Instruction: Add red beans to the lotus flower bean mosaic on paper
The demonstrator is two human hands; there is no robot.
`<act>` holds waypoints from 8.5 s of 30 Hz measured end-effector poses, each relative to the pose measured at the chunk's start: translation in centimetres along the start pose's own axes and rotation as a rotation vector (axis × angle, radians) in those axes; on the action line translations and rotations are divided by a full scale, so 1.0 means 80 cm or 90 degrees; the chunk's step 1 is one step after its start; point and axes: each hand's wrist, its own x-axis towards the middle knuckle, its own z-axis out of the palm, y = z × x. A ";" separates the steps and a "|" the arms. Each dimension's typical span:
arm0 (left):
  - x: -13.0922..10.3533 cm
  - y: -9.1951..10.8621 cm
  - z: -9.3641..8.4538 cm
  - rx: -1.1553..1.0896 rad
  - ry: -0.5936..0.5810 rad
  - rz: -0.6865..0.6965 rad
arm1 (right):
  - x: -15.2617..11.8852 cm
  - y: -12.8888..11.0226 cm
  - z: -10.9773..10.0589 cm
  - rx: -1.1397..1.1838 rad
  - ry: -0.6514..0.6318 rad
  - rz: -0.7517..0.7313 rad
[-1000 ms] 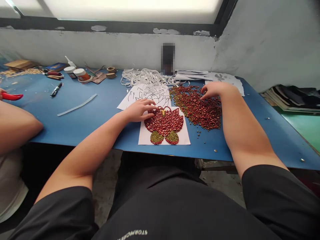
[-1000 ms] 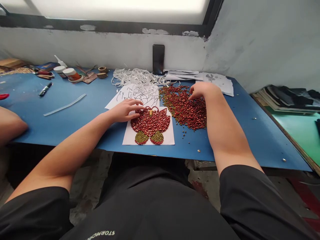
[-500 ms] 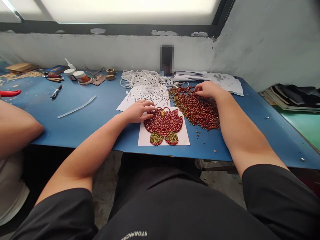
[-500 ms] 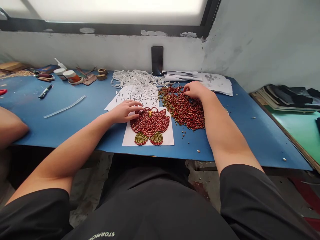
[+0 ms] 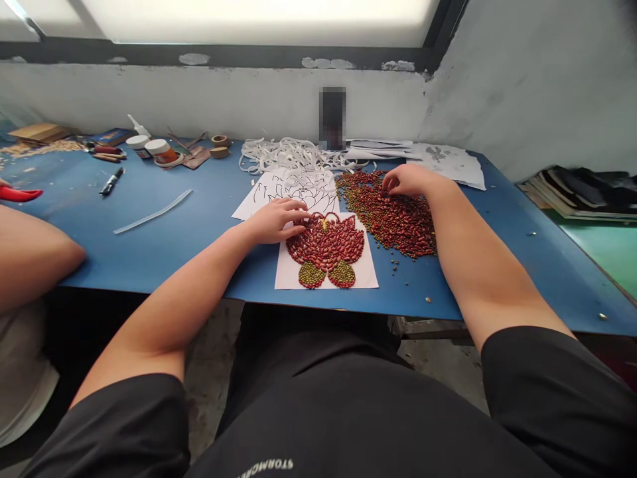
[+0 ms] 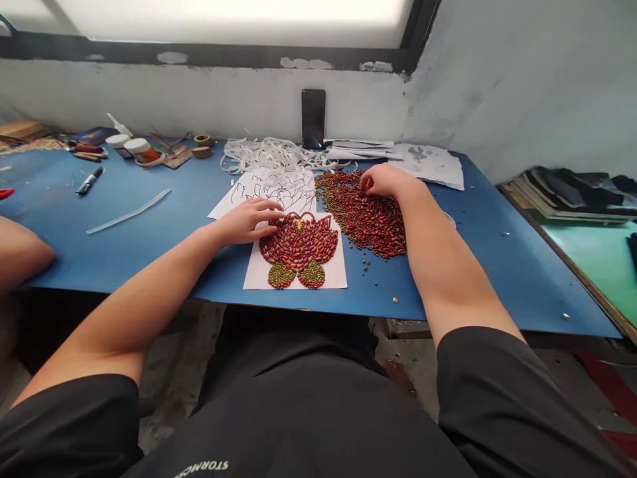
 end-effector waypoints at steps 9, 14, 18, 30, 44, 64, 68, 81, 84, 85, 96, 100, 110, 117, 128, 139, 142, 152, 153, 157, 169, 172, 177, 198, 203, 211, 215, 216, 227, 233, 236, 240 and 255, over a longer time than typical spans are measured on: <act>0.000 -0.001 0.000 -0.012 0.004 0.002 | -0.018 -0.034 -0.031 0.090 0.001 -0.069; -0.001 -0.002 0.001 -0.009 0.012 0.007 | -0.020 -0.100 -0.018 0.199 0.000 -0.221; 0.000 -0.002 0.002 -0.012 0.018 0.006 | -0.013 -0.142 0.012 0.338 0.031 -0.263; 0.000 0.000 0.001 -0.002 0.015 0.002 | -0.011 -0.166 0.039 0.417 0.008 -0.295; -0.001 -0.004 0.003 -0.008 0.014 0.008 | -0.008 -0.163 0.034 0.292 -0.024 -0.329; 0.000 -0.004 0.003 -0.004 0.007 0.000 | -0.015 -0.171 0.036 0.278 0.074 -0.358; 0.000 -0.002 0.003 -0.010 0.006 -0.003 | -0.015 -0.166 0.034 0.312 0.066 -0.369; 0.000 -0.002 0.004 0.004 -0.001 -0.002 | -0.006 -0.169 0.040 0.199 -0.018 -0.453; 0.000 0.000 0.002 0.002 -0.008 -0.009 | -0.011 -0.170 0.037 0.197 -0.021 -0.434; 0.000 0.000 0.002 0.000 -0.009 -0.011 | -0.013 -0.170 0.036 0.209 -0.027 -0.432; -0.001 -0.003 0.004 0.003 -0.006 -0.012 | -0.007 -0.161 0.037 0.339 0.056 -0.307; 0.000 -0.003 0.004 0.001 -0.006 -0.012 | -0.005 -0.163 0.039 0.308 0.052 -0.305; 0.001 0.001 0.003 0.000 -0.004 -0.010 | -0.003 -0.162 0.044 0.292 0.027 -0.302; 0.001 0.000 0.003 0.006 -0.006 -0.006 | -0.001 -0.163 0.045 0.277 0.023 -0.316; 0.001 0.001 0.002 -0.005 -0.011 -0.013 | -0.001 -0.165 0.047 0.257 0.027 -0.319; 0.000 0.001 0.002 -0.005 -0.001 -0.010 | 0.009 -0.161 0.056 0.240 0.052 -0.341; 0.001 0.001 0.001 -0.009 -0.006 -0.014 | 0.014 -0.158 0.061 0.238 0.065 -0.344; 0.001 0.000 0.003 -0.004 -0.004 -0.010 | 0.021 -0.153 0.067 0.255 0.071 -0.373; 0.001 0.000 0.003 -0.004 -0.004 -0.011 | 0.021 -0.153 0.067 0.261 0.070 -0.376; 0.001 0.000 0.003 -0.004 -0.005 -0.016 | 0.020 -0.154 0.067 0.264 0.095 -0.384; 0.001 0.003 0.001 -0.006 -0.006 -0.015 | 0.015 -0.157 0.063 0.243 0.067 -0.363; 0.000 0.004 -0.001 -0.011 -0.004 -0.035 | 0.009 -0.151 0.051 0.270 0.077 -0.339; 0.001 0.004 -0.002 -0.008 -0.008 -0.052 | 0.005 -0.108 0.019 0.198 0.052 -0.212; -0.001 -0.002 0.001 0.000 0.016 -0.017 | -0.002 -0.047 0.000 -0.032 -0.047 -0.033; -0.001 -0.001 0.001 0.002 0.023 -0.018 | -0.006 -0.040 -0.009 -0.029 -0.030 -0.047; -0.001 -0.002 0.001 -0.001 0.029 -0.017 | -0.015 -0.049 -0.022 -0.036 -0.004 -0.034; -0.001 -0.002 0.001 0.007 0.030 -0.012 | -0.021 -0.077 -0.022 0.004 0.032 -0.041; -0.001 -0.002 0.001 0.010 0.030 -0.012 | -0.022 -0.087 -0.020 0.028 0.032 -0.071; -0.001 -0.003 0.004 0.008 0.023 -0.013 | -0.010 -0.164 0.032 0.236 0.060 -0.328; 0.000 -0.003 0.004 0.016 0.030 -0.004 | -0.007 -0.161 0.039 0.273 0.041 -0.279; 0.000 -0.003 0.003 0.006 0.029 -0.004 | -0.009 -0.162 0.039 0.270 0.044 -0.256; 0.000 -0.003 0.003 0.005 0.025 -0.012 | -0.009 -0.166 0.041 0.252 0.040 -0.256; -0.001 -0.005 0.005 0.004 0.027 -0.011 | -0.005 -0.155 0.039 0.243 0.021 -0.268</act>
